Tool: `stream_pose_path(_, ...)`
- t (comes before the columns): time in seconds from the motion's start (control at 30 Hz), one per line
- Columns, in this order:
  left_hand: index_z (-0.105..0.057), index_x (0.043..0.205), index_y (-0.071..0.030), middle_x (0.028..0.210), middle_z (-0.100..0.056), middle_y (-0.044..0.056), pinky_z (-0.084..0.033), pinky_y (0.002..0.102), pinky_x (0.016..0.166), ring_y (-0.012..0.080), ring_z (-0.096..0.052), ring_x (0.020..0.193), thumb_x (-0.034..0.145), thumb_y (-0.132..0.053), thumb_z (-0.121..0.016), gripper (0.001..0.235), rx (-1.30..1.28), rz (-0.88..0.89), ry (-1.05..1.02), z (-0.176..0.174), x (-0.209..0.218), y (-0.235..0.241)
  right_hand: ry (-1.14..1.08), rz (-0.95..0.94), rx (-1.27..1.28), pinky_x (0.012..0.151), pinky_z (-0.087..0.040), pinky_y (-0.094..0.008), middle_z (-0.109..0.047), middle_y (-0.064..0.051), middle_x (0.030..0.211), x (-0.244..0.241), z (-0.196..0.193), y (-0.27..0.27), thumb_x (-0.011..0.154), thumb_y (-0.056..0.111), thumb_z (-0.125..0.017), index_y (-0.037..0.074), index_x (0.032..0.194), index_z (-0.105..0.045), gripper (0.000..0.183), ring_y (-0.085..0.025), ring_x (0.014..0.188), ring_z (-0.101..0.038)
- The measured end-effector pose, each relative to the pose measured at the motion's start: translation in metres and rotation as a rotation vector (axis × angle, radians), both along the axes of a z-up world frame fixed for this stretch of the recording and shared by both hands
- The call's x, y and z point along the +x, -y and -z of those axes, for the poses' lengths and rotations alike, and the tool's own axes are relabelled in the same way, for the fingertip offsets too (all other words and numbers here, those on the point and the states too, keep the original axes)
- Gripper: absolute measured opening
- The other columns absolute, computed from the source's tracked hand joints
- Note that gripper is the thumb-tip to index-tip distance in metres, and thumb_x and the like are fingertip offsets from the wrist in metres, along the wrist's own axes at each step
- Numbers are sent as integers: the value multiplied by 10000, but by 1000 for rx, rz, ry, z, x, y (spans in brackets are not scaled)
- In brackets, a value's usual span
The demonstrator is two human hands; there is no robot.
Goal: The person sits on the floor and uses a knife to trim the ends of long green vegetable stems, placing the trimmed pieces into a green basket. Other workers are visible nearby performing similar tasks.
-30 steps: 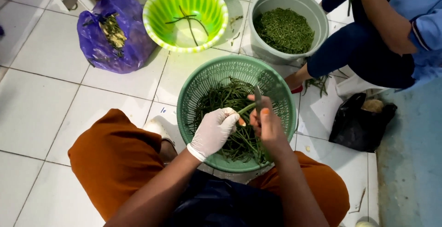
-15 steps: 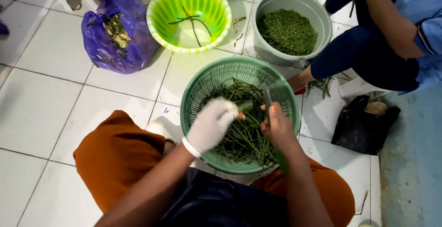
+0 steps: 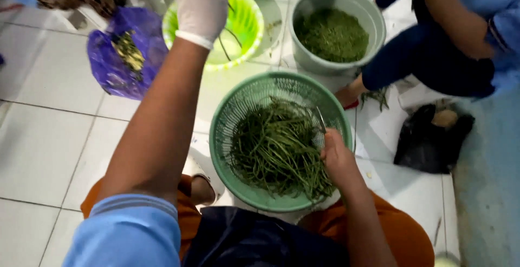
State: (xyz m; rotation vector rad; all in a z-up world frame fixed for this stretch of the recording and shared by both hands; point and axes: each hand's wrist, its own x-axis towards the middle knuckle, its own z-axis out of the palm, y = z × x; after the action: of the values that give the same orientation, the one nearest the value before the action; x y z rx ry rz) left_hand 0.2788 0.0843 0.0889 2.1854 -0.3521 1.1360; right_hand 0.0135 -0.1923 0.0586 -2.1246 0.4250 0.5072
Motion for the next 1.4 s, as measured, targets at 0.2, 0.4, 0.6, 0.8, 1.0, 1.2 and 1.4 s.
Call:
stream_pose_path(0.2, -385, 1302, 27, 1402, -320, 190, -252, 504, 983, 393, -403, 1242, 862, -177, -454, 490, 567, -164, -705, 111, -13, 18, -41, 114, 27, 616, -316, -311, -471, -24, 745, -2, -17, 10, 867, 537, -176, 186, 1347, -411, 639, -172, 644, -435)
stream_pose_path(0.4, -594, 1163, -53, 1182, -495, 243, -445, 499, 942, 429, -529, 1095, 862, -248, -564, 360, 327, 6, -1129, 172, -121, 83, 20, 128, -117, 800, -454, -461, -658, -129, 819, -12, 10, 41, 949, 494, -320, 212, 1248, -506, 451, -315, 888, -614)
stream_pose_path(0.6, -711, 898, -199, 879, -570, 84, -557, 419, 729, 312, -648, 842, 776, -224, -623, 152, 603, 157, -1291, 278, -198, 120, -45, 111, -179, 822, -451, -503, -664, -170, 854, -22, 5, 51, 955, 472, -344, 163, 1229, -522, 450, -361, 917, -614)
stream_pose_path(0.8, -679, 939, -246, 949, -540, 37, -511, 378, 752, 274, -575, 936, 740, -111, -614, 249, 781, 295, -1259, 337, -240, 143, -75, 124, -186, 832, -452, -518, -652, -200, 850, -32, 11, 67, 959, 477, -340, 136, 1199, -538, 461, -382, 907, -605)
stream_pose_path(1.0, -611, 1028, -210, 961, -537, 50, -484, 407, 771, 281, -549, 989, 791, -79, -563, 275, 783, 288, -1192, 329, -241, 142, -94, 137, -168, 809, -463, -512, -646, -224, 832, -38, 4, 72, 965, 449, -342, 108, 1179, -558, 456, -381, 877, -615)
stream_pose_path(1.2, -607, 1011, -239, 892, -575, 39, -456, 418, 750, 265, -570, 931, 839, -124, -561, 212, 904, 277, -1082, 348, -239, 138, -78, 119, -144, 809, -458, -524, -643, -248, 878, -38, 2, 72, 967, 440, -336, 93, 1176, -549, 458, -407, 895, -610)
stream_pose_path(1.4, -631, 953, -265, 873, -603, 26, -417, 418, 835, 249, -560, 944, 807, -122, -548, 221, 936, 280, -1032, 378, -239, 133, -39, 85, -149, 836, -455, -543, -635, -251, 943, -37, 5, 69, 957, 468, -345, 114, 1169, -542, 457, -428, 941, -605)
